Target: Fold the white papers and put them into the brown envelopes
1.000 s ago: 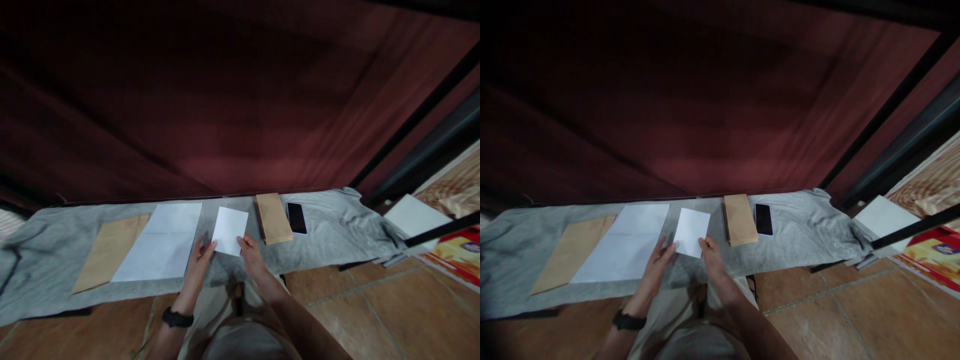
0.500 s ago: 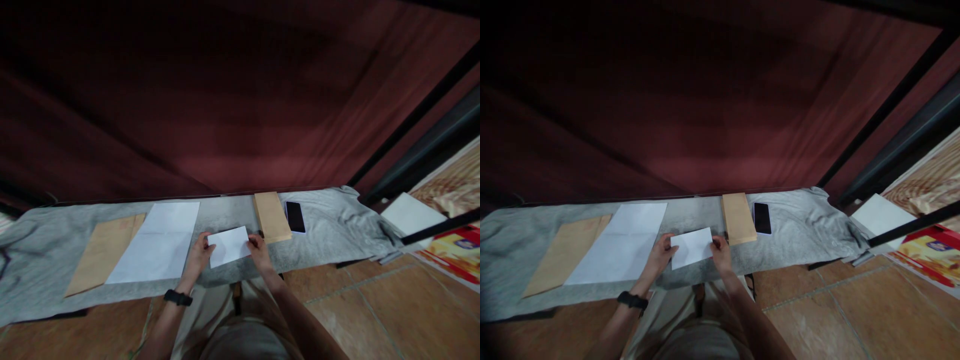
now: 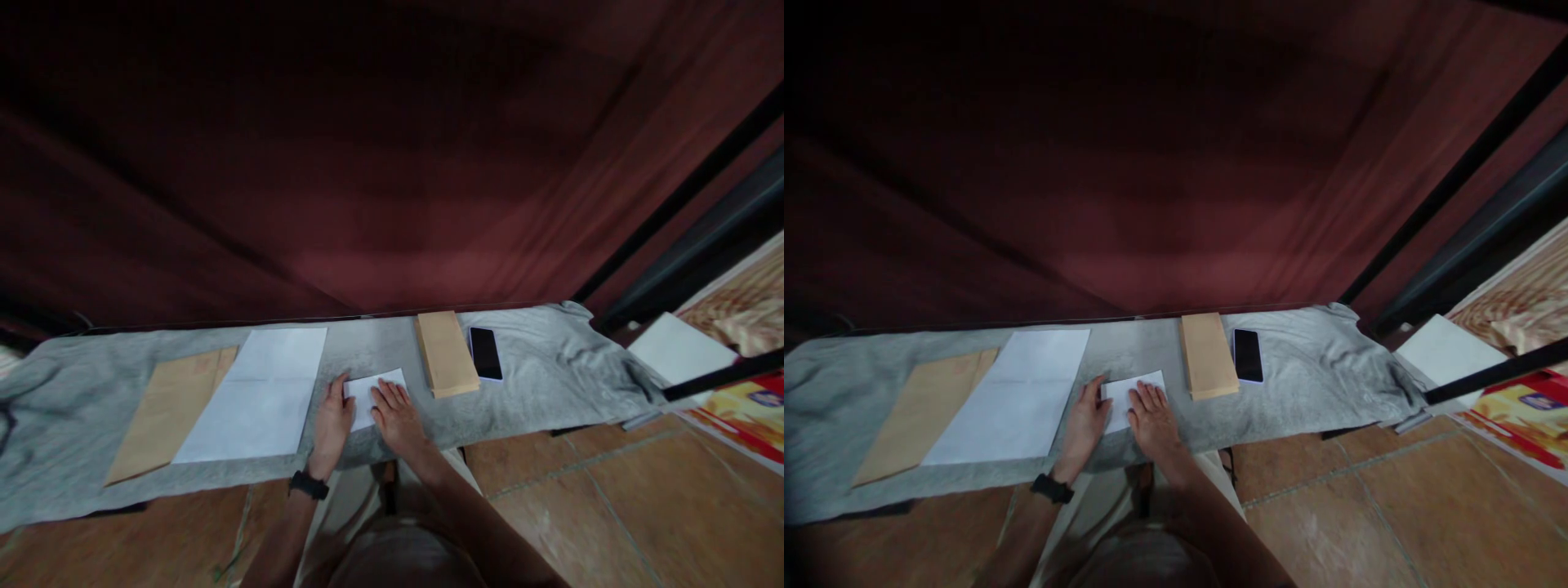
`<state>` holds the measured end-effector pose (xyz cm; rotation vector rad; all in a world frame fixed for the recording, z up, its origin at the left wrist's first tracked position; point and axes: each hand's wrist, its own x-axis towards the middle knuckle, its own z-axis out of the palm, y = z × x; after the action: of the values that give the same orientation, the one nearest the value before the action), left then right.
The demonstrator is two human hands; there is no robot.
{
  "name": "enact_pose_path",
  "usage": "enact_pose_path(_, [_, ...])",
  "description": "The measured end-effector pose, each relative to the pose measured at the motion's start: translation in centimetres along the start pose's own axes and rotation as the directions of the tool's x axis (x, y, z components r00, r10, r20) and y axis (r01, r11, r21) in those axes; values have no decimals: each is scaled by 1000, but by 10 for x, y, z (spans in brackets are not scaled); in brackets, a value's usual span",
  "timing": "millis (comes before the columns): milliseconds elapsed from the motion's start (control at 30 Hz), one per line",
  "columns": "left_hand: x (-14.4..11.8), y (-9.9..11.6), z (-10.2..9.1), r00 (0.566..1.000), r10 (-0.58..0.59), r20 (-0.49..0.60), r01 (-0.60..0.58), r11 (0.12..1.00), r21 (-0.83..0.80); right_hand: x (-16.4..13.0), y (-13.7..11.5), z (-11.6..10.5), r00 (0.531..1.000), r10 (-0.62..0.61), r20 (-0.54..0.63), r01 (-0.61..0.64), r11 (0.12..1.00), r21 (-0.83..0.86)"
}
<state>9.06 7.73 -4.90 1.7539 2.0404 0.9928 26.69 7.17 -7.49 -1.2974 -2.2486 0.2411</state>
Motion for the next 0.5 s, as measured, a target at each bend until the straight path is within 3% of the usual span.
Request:
enact_pose_path(100, [-16,10,11,988,152,-28,-149,986,72,-3,0,5,1000,2,-5,-2,999,-37])
enact_pose_path(200, [-33,20,26,966,230,122,-243,963,114,-6,2,7,1000,-18,16,19,998,-54])
enact_pose_path(300, [-41,23,36,961,213,176,-242,956,166,-7,5,7,999,-26,46,30,996,-81])
enact_pose_path(500, [-43,10,30,976,179,121,-202,954,220,-7,11,4,999,33,5,-32,994,-103])
